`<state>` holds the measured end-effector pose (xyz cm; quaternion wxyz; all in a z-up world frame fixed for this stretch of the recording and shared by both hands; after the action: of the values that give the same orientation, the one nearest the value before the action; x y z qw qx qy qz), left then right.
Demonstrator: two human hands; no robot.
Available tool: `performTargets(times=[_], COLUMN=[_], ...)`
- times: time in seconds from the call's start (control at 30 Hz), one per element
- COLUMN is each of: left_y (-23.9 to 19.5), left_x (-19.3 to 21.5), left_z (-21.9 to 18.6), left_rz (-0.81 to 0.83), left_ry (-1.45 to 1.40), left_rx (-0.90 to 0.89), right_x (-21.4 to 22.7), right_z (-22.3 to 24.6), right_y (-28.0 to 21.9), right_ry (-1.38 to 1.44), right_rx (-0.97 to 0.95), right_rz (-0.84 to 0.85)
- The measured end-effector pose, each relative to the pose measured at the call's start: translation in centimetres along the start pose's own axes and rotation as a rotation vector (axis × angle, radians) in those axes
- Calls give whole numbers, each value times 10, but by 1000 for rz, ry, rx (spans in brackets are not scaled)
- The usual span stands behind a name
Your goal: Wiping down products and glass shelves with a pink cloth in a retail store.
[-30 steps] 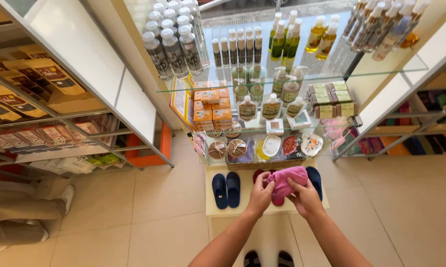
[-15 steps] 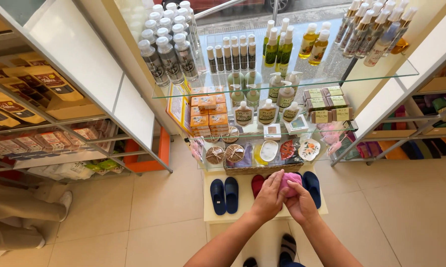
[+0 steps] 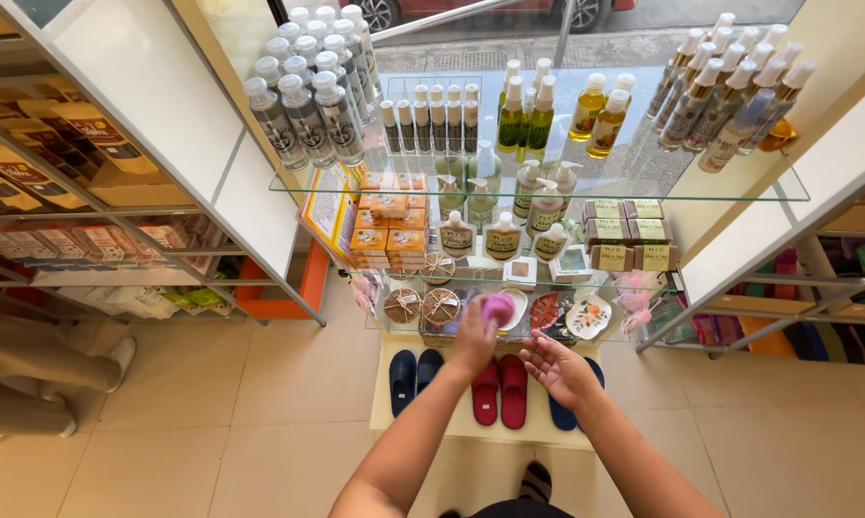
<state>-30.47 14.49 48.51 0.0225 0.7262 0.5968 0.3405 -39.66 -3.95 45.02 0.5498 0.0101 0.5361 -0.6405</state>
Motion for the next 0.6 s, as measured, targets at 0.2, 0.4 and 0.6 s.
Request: performTargets(times=[0.2,0.4,0.6], left_y=[40,70,59], left_x=[-13,-10,-78], left_z=[95,109,102], left_rz=[-64,-243,-148], left_ry=[133,204,234], left_rx=[98,207,141], right_x=[20,43,54], right_z=[21,36,53], right_y=[18,38,49], right_ry=[-29,-50,-72], right_rx=[-76,-120,-123], right_rz=[9,-6,4])
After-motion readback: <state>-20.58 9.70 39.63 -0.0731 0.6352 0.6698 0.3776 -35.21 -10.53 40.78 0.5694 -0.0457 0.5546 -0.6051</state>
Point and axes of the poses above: each hand's wrist, its own y-axis towards the middle knuckle, its own x-axis out of the back of the hand, z = x × y, the point moved 4 cm from there along y, towards the middle knuckle, and after that the axes turned 13 degrees about -x, right-handed, at the moved point
